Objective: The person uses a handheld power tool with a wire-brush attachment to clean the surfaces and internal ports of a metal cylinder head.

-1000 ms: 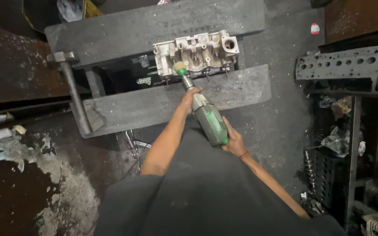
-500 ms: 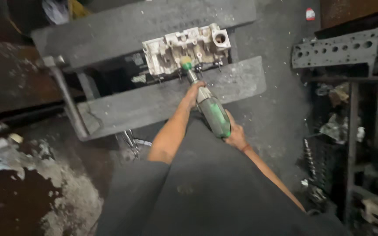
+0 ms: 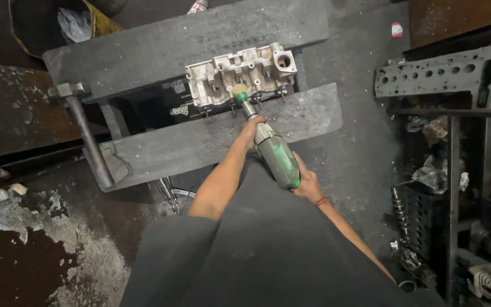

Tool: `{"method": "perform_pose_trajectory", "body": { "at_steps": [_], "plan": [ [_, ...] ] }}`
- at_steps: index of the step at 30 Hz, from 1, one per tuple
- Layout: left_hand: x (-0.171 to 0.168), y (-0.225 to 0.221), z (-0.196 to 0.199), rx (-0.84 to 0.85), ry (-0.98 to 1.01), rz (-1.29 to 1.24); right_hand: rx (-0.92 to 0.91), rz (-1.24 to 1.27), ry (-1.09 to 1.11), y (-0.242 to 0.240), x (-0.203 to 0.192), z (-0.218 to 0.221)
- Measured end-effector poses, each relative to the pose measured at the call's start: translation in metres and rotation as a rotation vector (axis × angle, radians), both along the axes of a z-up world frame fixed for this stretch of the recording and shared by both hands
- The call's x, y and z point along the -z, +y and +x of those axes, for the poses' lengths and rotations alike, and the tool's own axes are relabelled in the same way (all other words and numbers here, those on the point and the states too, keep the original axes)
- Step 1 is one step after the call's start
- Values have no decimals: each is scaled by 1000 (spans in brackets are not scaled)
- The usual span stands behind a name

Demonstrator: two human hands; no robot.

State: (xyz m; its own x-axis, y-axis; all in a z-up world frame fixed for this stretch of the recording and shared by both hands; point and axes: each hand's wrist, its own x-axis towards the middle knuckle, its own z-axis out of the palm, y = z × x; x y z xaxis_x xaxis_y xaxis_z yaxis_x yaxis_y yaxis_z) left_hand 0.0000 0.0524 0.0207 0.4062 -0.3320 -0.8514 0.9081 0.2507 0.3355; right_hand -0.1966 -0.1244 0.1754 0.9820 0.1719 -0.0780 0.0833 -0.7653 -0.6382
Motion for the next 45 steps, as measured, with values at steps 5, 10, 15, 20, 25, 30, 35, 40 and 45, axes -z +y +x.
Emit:
{"method": "perform_pose_trajectory", "body": {
  "at_steps": [5, 10, 15, 20, 25, 30, 35, 40, 45],
  "plan": [
    [20, -2, 11, 95, 59, -152, 184, 71, 227, 7, 5, 1],
    [28, -2, 19, 154, 74, -123, 245, 53, 236, 15, 7, 1],
    [15, 5, 19, 128, 52, -137, 259, 91, 134, 20, 0, 1],
    [-4, 5, 17, 129, 52, -138, 254, 107, 98, 19, -1, -5],
    [-6, 35, 13, 53, -1, -176, 199, 92, 158, 31, -9, 0],
    [9, 47, 19, 10, -72, -187, 149, 104, 72, 50, -31, 14],
    [13, 68, 3, 5, 56, -212, 221, 36, 257, 70, -46, 14],
    [34, 51, 24, 55, -70, -348, 312, 32, 224, 88, -59, 14],
    [26, 16, -7, 134, 54, -240, 326, -31, 176, 64, -22, -8]
  ]
}}
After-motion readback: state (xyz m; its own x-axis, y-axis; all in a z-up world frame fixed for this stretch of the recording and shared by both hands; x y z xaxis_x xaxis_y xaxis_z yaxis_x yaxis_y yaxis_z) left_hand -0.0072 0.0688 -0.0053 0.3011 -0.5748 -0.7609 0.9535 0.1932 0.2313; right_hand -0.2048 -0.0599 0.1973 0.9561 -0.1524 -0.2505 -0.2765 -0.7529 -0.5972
